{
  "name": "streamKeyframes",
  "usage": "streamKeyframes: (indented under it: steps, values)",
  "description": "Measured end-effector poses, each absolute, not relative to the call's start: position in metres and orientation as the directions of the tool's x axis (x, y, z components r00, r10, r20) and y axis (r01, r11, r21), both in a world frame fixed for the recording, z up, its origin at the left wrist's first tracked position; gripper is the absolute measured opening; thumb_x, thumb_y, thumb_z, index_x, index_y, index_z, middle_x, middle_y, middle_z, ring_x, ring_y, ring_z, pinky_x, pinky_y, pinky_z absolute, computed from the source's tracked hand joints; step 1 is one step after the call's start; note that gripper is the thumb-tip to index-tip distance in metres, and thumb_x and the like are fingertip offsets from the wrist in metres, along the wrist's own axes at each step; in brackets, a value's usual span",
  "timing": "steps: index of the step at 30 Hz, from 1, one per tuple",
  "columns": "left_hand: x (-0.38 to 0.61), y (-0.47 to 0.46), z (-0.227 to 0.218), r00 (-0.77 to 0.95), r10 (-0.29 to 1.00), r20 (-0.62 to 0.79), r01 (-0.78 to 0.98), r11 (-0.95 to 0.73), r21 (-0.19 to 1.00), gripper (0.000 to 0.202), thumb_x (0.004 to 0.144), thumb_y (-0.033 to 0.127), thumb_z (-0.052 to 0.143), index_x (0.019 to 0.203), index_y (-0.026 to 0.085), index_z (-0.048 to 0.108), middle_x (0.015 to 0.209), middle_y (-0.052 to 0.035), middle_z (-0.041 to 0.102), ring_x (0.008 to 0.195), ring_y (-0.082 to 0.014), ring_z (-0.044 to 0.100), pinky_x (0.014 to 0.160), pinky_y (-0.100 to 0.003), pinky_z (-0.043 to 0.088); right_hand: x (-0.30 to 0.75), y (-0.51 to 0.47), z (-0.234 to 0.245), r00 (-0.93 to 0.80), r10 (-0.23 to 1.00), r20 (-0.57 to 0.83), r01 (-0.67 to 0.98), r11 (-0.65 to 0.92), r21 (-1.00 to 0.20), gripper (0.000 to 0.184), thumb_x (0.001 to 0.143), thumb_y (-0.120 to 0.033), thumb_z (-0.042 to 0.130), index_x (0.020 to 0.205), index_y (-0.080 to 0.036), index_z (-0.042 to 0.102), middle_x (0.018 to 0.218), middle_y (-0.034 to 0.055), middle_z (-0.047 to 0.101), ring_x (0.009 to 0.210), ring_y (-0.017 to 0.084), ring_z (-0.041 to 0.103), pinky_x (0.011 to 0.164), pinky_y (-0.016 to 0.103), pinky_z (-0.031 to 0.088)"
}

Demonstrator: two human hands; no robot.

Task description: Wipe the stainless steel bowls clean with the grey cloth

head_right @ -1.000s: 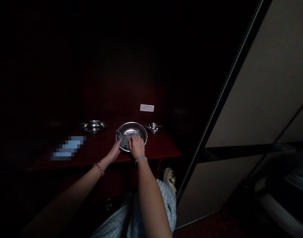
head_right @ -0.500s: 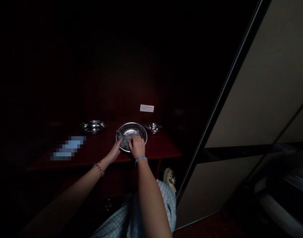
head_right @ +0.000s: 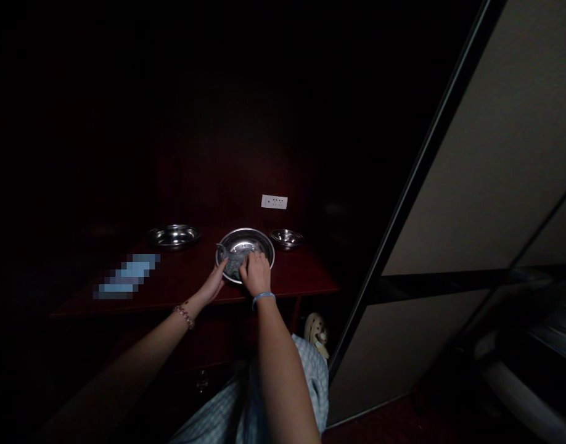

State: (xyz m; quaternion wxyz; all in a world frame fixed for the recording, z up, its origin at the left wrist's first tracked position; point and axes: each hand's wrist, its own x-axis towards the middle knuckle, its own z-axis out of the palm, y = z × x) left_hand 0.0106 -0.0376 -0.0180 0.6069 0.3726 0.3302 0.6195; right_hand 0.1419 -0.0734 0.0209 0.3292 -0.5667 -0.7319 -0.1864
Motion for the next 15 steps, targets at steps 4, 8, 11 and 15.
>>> streamKeyframes:
  steps: [4, 8, 11, 15]
  values:
    - [0.0096, -0.0362, -0.0202, 0.010, 0.998, 0.062, -0.493, -0.049, 0.868, 0.045, 0.097, 0.037, 0.057, 0.140, 0.026, 0.056, 0.147, -0.0095, 0.062, 0.140, -0.0236, 0.055, 0.118, -0.040, 0.042, 0.1413, -0.0737, 0.0211, -0.125, 0.712, 0.691, 0.945, 0.297, -0.135, 0.015, 0.100, -0.020, 0.046, 0.101, -0.016, 0.060, 0.102, 0.0121, 0.066, 0.100, 0.026, 0.057, 0.089, 0.036, 0.045]
    - [0.0093, -0.0339, -0.0238, 0.008, 0.998, 0.066, -0.490, -0.054, 0.870, 0.045, 0.095, 0.040, 0.060, 0.139, 0.027, 0.057, 0.146, -0.0087, 0.063, 0.141, -0.0245, 0.054, 0.118, -0.041, 0.042, 0.1411, -0.0718, 0.0214, -0.090, 0.711, 0.697, 0.936, 0.299, -0.184, 0.021, 0.102, -0.019, 0.040, 0.100, -0.016, 0.060, 0.102, 0.0126, 0.067, 0.098, 0.025, 0.058, 0.091, 0.036, 0.044]
    - [0.0097, -0.0321, -0.0260, 0.004, 0.997, 0.072, -0.496, -0.061, 0.866, 0.047, 0.094, 0.040, 0.062, 0.139, 0.028, 0.057, 0.145, -0.0087, 0.063, 0.141, -0.0247, 0.054, 0.118, -0.042, 0.041, 0.1410, -0.0709, 0.0219, -0.068, 0.714, 0.697, 0.916, 0.322, -0.241, 0.024, 0.105, -0.023, 0.039, 0.100, -0.017, 0.061, 0.102, 0.0117, 0.068, 0.098, 0.024, 0.059, 0.091, 0.035, 0.043]
    - [0.0108, -0.0308, -0.0270, 0.002, 0.995, 0.099, -0.506, -0.084, 0.858, 0.048, 0.093, 0.042, 0.064, 0.138, 0.027, 0.058, 0.140, -0.0095, 0.067, 0.137, -0.0255, 0.057, 0.118, -0.043, 0.042, 0.1401, -0.0720, 0.0223, -0.053, 0.749, 0.661, 0.844, 0.387, -0.372, 0.029, 0.106, -0.036, 0.045, 0.093, -0.021, 0.067, 0.096, 0.0058, 0.072, 0.100, 0.022, 0.060, 0.093, 0.034, 0.042]
